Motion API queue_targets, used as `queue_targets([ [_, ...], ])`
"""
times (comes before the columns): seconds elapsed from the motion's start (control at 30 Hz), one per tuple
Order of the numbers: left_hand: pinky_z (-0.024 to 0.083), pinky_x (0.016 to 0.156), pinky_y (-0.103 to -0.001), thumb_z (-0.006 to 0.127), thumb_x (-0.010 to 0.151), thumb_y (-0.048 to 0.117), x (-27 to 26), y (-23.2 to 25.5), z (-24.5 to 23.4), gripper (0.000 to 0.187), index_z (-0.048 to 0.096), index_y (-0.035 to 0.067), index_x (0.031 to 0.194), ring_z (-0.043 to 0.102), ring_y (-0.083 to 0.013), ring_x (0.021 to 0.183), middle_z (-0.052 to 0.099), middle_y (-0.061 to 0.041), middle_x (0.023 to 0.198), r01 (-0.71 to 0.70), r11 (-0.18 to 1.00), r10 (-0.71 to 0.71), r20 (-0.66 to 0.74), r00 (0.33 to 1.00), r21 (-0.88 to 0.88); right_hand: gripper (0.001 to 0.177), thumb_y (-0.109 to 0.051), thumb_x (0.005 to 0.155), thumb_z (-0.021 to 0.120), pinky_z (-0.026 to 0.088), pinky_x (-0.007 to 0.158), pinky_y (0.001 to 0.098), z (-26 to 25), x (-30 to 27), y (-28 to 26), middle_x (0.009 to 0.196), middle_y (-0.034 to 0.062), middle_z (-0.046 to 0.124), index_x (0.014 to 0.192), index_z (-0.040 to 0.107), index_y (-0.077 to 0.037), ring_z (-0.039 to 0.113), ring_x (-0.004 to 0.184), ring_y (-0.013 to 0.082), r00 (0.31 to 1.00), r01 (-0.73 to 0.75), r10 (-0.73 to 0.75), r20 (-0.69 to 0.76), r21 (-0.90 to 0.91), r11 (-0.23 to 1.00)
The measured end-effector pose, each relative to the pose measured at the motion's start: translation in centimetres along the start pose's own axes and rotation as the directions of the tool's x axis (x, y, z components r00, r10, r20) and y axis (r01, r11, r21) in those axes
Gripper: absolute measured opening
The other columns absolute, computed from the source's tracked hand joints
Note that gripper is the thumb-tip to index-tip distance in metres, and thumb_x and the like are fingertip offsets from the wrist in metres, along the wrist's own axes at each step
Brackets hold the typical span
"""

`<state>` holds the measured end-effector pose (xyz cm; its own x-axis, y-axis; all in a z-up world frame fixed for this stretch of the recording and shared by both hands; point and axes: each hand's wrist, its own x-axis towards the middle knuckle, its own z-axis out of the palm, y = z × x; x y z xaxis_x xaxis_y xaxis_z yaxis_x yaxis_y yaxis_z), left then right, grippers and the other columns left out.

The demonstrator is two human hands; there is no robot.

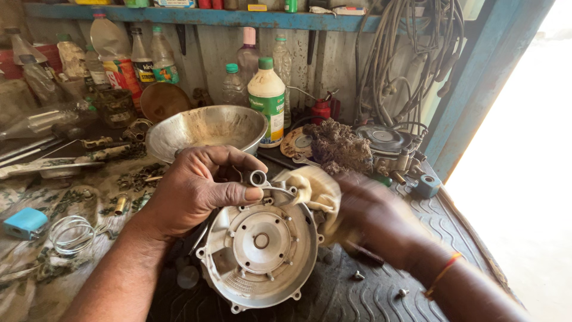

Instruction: The person disassembles and wipes a mechanical component, uses a screwdriver to loosen screws, and handles internal parts.

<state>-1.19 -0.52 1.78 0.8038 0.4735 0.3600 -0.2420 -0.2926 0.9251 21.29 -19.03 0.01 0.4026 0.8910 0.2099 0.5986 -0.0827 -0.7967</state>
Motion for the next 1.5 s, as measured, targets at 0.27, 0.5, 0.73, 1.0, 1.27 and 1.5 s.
queue_targets([
  [0.27, 0.059, 0.069, -0.026, 0.085, 0.075, 0.005, 0.1, -0.7, 0.2, 0.030, 0.076, 0.001, 0.104, 0.070, -0.0114, 0.075, 0.078, -0.006, 0.088, -0.006, 1.000, 0.007, 0.059, 0.998, -0.005, 0.022, -0.003, 0.090, 0.064, 0.061, 0.085, 0.0371, -4.2, 0.5, 1.4, 0.131, 0.0141, 0.074, 0.108, 0.076, 0.001, 0.073, 0.115, 0.0223, 0.907, 0.372, -0.384, 0.174, 0.098, 0.923],
  [0.5, 0.058, 0.068, -0.027, 0.084, 0.076, 0.006, 0.3, -0.9, 1.2, 0.027, 0.075, 0.001, 0.101, 0.069, -0.0117, 0.074, 0.076, -0.005, 0.086, 0.024, 1.000, -0.024, 0.038, 0.999, -0.004, 0.042, -0.034, 0.111, 0.043, 0.051, 0.083, 0.0356, -10.2, -1.0, 3.2, 0.117, 0.0171, 0.071, 0.130, 0.061, -0.001, 0.065, 0.098, 0.0271, 0.982, 0.164, -0.004, -0.186, 0.852, 0.497],
  [0.73, 0.059, 0.070, -0.027, 0.082, 0.076, 0.007, 0.4, -0.9, 1.4, 0.028, 0.076, 0.001, 0.102, 0.070, -0.0120, 0.075, 0.078, -0.006, 0.087, 0.043, 0.994, -0.044, 0.004, 0.999, 0.100, 0.042, -0.038, 0.116, 0.041, 0.049, 0.082, 0.0331, -12.3, -1.2, 5.8, 0.116, 0.0169, 0.071, 0.126, 0.061, -0.003, 0.063, 0.093, 0.0246, 0.961, 0.221, 0.060, -0.268, 0.884, 0.412],
  [1.0, 0.059, 0.069, -0.028, 0.081, 0.074, 0.007, 0.4, -0.7, 1.8, 0.030, 0.074, 0.000, 0.103, 0.071, -0.0138, 0.074, 0.078, -0.008, 0.087, 0.075, 0.989, -0.073, -0.018, 0.997, 0.131, 0.055, -0.048, 0.107, 0.039, 0.047, 0.077, 0.0323, -11.0, 3.0, 4.4, 0.103, 0.0097, 0.067, 0.129, 0.062, -0.003, 0.056, 0.084, 0.0212, 0.974, 0.197, 0.057, -0.220, 0.942, 0.273],
  [1.27, 0.060, 0.077, -0.031, 0.085, 0.072, 0.017, 0.9, -1.9, 0.7, 0.035, 0.074, 0.003, 0.103, 0.072, -0.0145, 0.081, 0.078, -0.006, 0.091, 0.017, 0.995, -0.021, 0.046, 0.999, 0.097, 0.049, -0.048, 0.102, 0.051, 0.050, 0.077, 0.0332, -6.9, 6.5, -2.5, 0.093, 0.0045, 0.070, 0.120, 0.070, -0.006, 0.062, 0.083, 0.0171, 0.945, -0.010, 0.197, -0.260, 0.582, 0.813],
  [1.5, 0.058, 0.093, -0.030, 0.078, 0.080, 0.021, 0.3, -0.8, 1.9, 0.036, 0.077, 0.007, 0.113, 0.073, -0.0132, 0.100, 0.079, -0.005, 0.107, -0.183, 0.966, 0.159, 0.138, 0.978, 0.182, 0.031, -0.026, 0.101, 0.063, 0.055, 0.075, 0.0476, -4.0, 4.1, 3.8, 0.101, 0.0214, 0.074, 0.113, 0.075, 0.001, 0.066, 0.092, 0.0353, 0.962, -0.161, 0.123, -0.245, -0.145, 0.976],
])
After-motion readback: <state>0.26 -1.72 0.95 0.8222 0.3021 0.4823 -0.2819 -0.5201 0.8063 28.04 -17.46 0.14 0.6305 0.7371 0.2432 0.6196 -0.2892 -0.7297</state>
